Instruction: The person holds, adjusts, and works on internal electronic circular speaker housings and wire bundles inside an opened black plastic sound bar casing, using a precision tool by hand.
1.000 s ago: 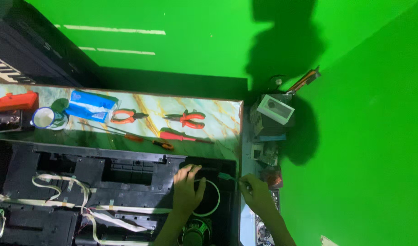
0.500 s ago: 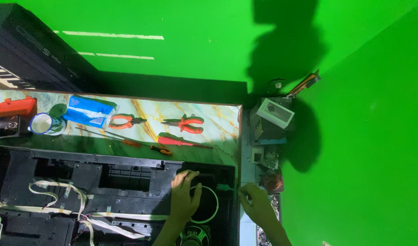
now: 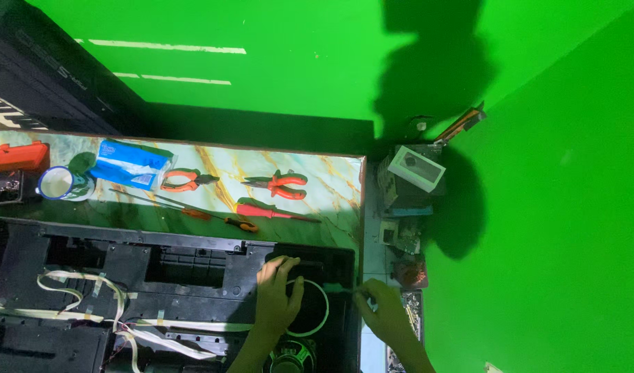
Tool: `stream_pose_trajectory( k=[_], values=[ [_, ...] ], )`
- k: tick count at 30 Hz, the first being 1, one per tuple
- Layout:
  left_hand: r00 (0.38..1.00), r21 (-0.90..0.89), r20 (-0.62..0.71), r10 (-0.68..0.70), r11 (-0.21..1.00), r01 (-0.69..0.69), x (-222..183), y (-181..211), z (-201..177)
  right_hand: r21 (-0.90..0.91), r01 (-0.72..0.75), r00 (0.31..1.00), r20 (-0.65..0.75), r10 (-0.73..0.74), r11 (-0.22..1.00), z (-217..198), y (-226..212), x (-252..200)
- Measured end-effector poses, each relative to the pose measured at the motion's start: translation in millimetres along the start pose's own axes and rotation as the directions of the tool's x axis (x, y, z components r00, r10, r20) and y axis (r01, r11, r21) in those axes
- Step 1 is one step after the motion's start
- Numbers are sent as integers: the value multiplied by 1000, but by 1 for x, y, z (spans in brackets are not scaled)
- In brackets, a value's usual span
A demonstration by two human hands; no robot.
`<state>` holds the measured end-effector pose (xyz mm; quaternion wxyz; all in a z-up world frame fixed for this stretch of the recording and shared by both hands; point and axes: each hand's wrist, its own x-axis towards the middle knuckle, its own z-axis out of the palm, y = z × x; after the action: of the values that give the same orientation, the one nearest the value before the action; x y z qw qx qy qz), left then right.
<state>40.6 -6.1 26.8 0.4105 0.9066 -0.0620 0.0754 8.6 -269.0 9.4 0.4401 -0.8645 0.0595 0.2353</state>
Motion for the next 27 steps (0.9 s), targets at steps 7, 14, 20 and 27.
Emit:
stream_pose_trajectory(
  k=[7, 14, 20, 27],
  values=[
    [1000, -24, -13, -1, 1000, 1, 0, 1, 0, 69, 93, 984, -157, -81, 993, 5, -12, 21],
    [1000, -25, -22, 16, 1000, -16, -1, -1, 2, 15, 20, 998, -66, -19, 1000, 5, -10, -9],
    [1000, -14, -24, 15, 1000, -16, -4, -4, 4, 21, 41, 988, -148, -37, 999, 1, -24, 10],
    [1000, -21, -23, 19, 1000, -19, -5, -4, 3, 54, 33, 987, -157, -24, 998, 5, -32, 3]
  ],
)
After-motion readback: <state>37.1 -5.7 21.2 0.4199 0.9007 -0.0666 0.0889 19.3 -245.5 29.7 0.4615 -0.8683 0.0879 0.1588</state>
